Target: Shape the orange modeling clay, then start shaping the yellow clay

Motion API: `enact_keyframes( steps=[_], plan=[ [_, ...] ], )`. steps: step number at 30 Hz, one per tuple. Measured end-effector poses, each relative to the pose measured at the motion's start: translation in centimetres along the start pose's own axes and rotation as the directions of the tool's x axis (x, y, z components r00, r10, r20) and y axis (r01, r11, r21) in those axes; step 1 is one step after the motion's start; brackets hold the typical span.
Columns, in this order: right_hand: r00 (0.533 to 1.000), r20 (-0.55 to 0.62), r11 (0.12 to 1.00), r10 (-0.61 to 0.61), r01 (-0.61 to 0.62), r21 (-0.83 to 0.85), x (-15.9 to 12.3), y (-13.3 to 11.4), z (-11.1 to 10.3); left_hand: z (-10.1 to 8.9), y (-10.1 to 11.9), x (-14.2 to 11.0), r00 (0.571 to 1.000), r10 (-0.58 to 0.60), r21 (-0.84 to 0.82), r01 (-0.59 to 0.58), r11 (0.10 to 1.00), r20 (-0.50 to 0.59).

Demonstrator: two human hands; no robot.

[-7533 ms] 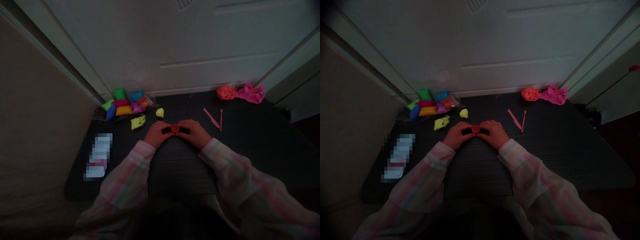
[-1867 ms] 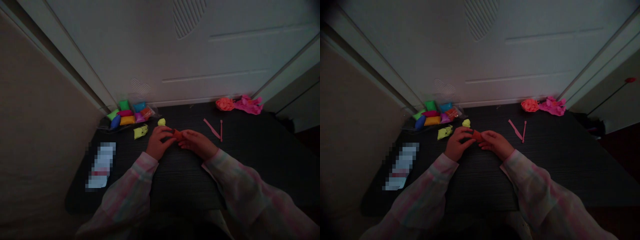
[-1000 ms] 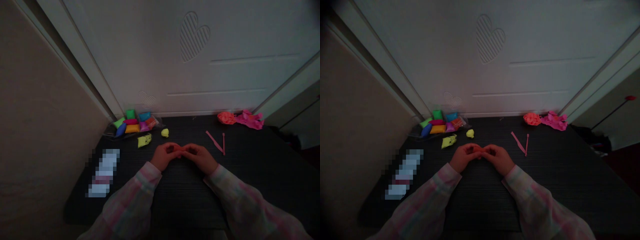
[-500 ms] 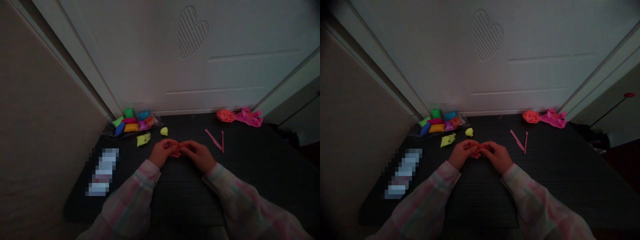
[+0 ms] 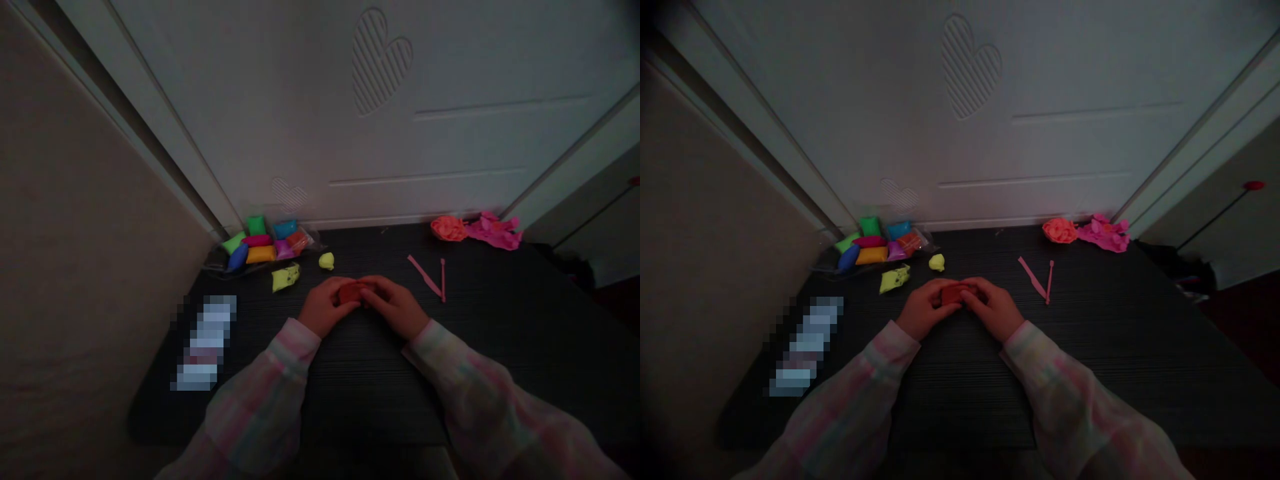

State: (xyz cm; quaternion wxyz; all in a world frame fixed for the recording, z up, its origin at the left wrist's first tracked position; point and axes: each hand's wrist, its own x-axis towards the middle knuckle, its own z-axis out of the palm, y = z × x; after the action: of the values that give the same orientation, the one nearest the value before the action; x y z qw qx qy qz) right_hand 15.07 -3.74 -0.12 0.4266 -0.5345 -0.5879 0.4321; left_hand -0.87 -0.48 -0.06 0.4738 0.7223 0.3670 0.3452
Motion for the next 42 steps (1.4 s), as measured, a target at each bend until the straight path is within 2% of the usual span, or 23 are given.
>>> enact_keyframes(
  steps=[6,10,14,19,23,26,29,31,34,38,42],
  plan=[
    [0.999,0.038,0.999,-0.033,0.033,-0.001,0.0,0.1,0.0,-0.1,-0.1,0.2,0.994,-0.101,-0.042,0.099,0.994,-0.039],
    [0.999,0.0,0.997,-0.039,0.039,-0.062,-0.1,0.1,0.0,0.0,0.4,0.1,0.984,-0.175,-0.15,0.172,0.974,-0.008],
    [0.999,-0.018,0.999,-0.034,0.034,-0.028,-0.2,-0.6,-0.1,0.3,0.9,0.1,0.968,-0.245,-0.315,0.216,0.924,-0.055],
    [0.994,-0.11,0.999,-0.029,0.033,0.034,0.0,-1.1,-0.1,0.5,1.0,0.4,0.949,-0.28,-0.453,0.19,0.871,-0.141],
    [0.973,-0.224,0.994,0.058,-0.035,0.106,0.4,-0.8,-0.7,0.1,0.7,0.8,0.931,-0.31,-0.555,0.157,0.817,-0.191],
    [0.948,-0.299,0.978,0.108,-0.047,0.203,0.8,-0.4,-1.3,-0.3,0.3,1.1,0.907,-0.362,-0.65,0.144,0.746,-0.214],
    [0.938,-0.325,0.937,0.119,0.002,0.348,1.0,-0.1,-1.7,-0.4,0.2,1.2,0.889,-0.394,-0.736,0.105,0.668,-0.231],
    [0.959,-0.267,0.921,0.09,0.022,0.389,0.9,0.0,-1.5,-0.2,0.4,1.1,0.893,-0.393,-0.775,0.086,0.626,-0.218],
    [0.983,-0.181,0.959,-0.015,0.066,0.274,0.7,-0.3,-0.8,0.4,0.9,0.8,0.915,-0.386,-0.813,0.132,0.567,-0.121],
    [0.965,-0.24,0.983,-0.105,0.137,0.12,0.5,-0.5,-0.2,1.3,1.5,0.3,0.926,-0.376,-0.826,0.225,0.517,0.017],
    [0.986,-0.164,0.958,-0.026,0.071,0.279,0.5,-0.4,-0.2,1.4,1.5,0.1,0.928,-0.368,-0.842,0.237,0.485,0.049]
  ],
)
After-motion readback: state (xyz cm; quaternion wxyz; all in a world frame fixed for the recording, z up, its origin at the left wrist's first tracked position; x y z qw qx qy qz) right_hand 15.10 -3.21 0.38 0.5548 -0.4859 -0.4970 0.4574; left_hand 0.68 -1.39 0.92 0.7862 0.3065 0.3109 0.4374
